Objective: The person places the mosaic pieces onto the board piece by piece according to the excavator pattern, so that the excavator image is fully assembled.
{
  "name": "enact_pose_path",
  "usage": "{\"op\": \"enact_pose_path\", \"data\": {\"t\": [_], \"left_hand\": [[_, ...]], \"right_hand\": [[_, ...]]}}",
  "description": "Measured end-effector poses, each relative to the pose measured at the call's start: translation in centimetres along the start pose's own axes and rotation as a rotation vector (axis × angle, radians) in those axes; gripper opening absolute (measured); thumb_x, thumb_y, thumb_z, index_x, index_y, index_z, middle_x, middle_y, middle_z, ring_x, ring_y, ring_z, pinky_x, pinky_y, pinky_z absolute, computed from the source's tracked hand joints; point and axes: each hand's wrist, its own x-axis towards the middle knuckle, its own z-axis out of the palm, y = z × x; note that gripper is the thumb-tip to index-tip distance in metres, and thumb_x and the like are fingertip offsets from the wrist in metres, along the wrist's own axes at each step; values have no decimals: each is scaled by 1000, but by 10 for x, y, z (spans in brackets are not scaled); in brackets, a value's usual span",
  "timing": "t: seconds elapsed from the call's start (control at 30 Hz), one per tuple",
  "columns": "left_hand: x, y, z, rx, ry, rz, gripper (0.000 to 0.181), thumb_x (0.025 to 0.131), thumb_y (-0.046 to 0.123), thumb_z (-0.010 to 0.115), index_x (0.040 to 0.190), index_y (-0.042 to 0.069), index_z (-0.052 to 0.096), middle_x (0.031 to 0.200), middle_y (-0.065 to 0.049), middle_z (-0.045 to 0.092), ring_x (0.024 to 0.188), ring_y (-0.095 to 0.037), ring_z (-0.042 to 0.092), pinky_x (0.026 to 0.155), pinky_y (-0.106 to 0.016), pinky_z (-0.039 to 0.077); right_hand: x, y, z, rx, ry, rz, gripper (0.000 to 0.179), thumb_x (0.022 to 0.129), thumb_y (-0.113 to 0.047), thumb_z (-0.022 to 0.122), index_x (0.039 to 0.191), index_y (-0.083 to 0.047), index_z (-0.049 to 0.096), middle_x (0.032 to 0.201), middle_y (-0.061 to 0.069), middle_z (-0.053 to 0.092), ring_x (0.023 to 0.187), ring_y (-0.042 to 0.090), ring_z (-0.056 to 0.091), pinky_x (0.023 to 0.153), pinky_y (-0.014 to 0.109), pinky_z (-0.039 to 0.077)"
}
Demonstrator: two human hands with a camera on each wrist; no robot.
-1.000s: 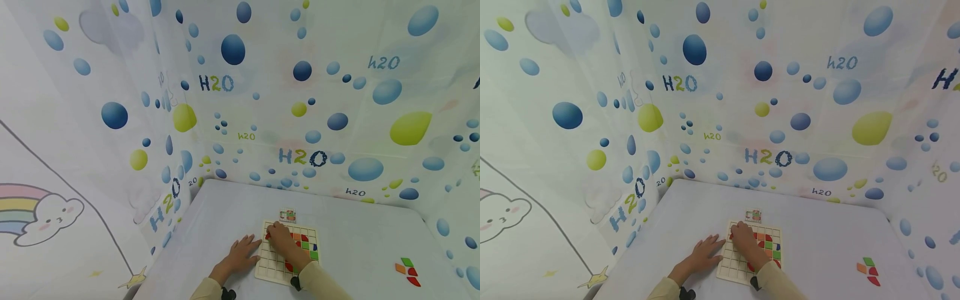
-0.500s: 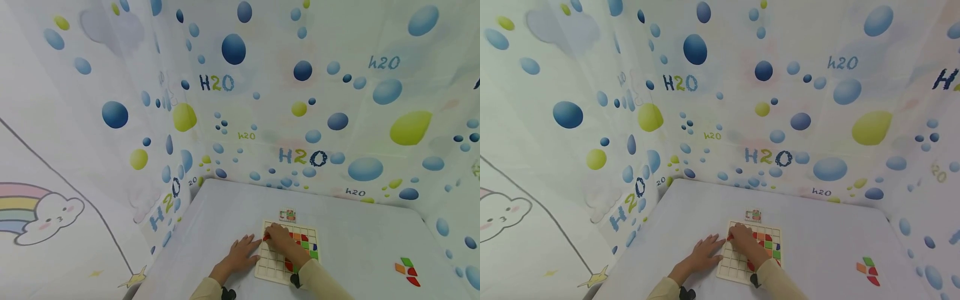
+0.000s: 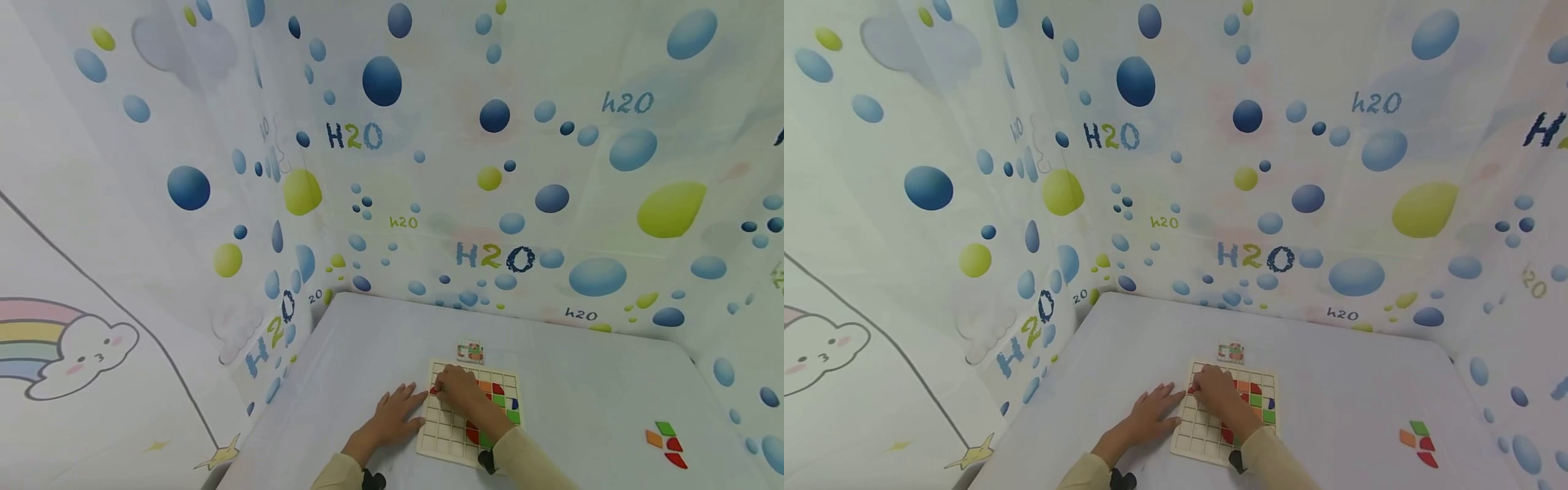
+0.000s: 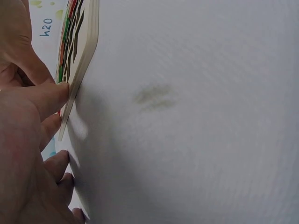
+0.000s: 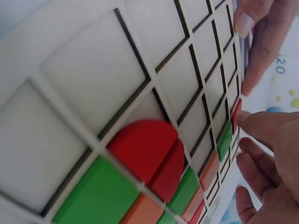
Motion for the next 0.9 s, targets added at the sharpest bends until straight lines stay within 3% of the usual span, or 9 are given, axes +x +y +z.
{"op": "enact_pose_path", "data": {"t": [0.2, 0.37, 0.5, 0.77, 0.9], "left_hand": [[2, 1, 2, -11, -10, -28, 59, 105, 46, 61, 160, 28, 47, 170, -10, 37, 159, -37, 29, 126, -66, 21], [2, 4, 2, -14, -12, -39, 60, 105, 46, 62, 161, 29, 47, 171, -9, 37, 159, -36, 29, 127, -66, 20], [0, 6, 0, -8, -4, -35, 60, 105, 44, 62, 160, 27, 47, 170, -10, 37, 159, -37, 30, 126, -66, 21], [-3, 9, -4, -4, 12, -22, 59, 105, 41, 64, 159, 24, 49, 169, -13, 39, 157, -40, 32, 125, -68, 22], [-2, 8, -3, 10, 12, -21, 58, 105, 41, 64, 159, 25, 49, 168, -13, 40, 157, -40, 33, 124, -68, 24]], "right_hand": [[-19, 18, -22, 145, 77, 89, 4, 96, -13, 77, 96, -13, 73, 107, 7, 68, 104, 35, 65, 87, 65, 51], [-47, 55, -50, 197, 109, 258, 7, 99, -15, 75, 103, -10, 74, 111, 9, 68, 101, 30, 65, 87, 60, 53], [-82, 86, -74, 163, 150, 383, 18, 98, -15, 75, 111, -3, 73, 109, 13, 68, 100, 29, 66, 87, 54, 57], [-166, 163, -116, 105, 175, 592, 40, 99, -20, 72, 125, 10, 62, 119, 36, 62, 106, 49, 62, 83, 61, 55], [-206, 191, -124, 115, 185, 855, 53, 100, -22, 68, 133, 15, 49, 128, 45, 50, 115, 63, 49, 89, 71, 48]]}}
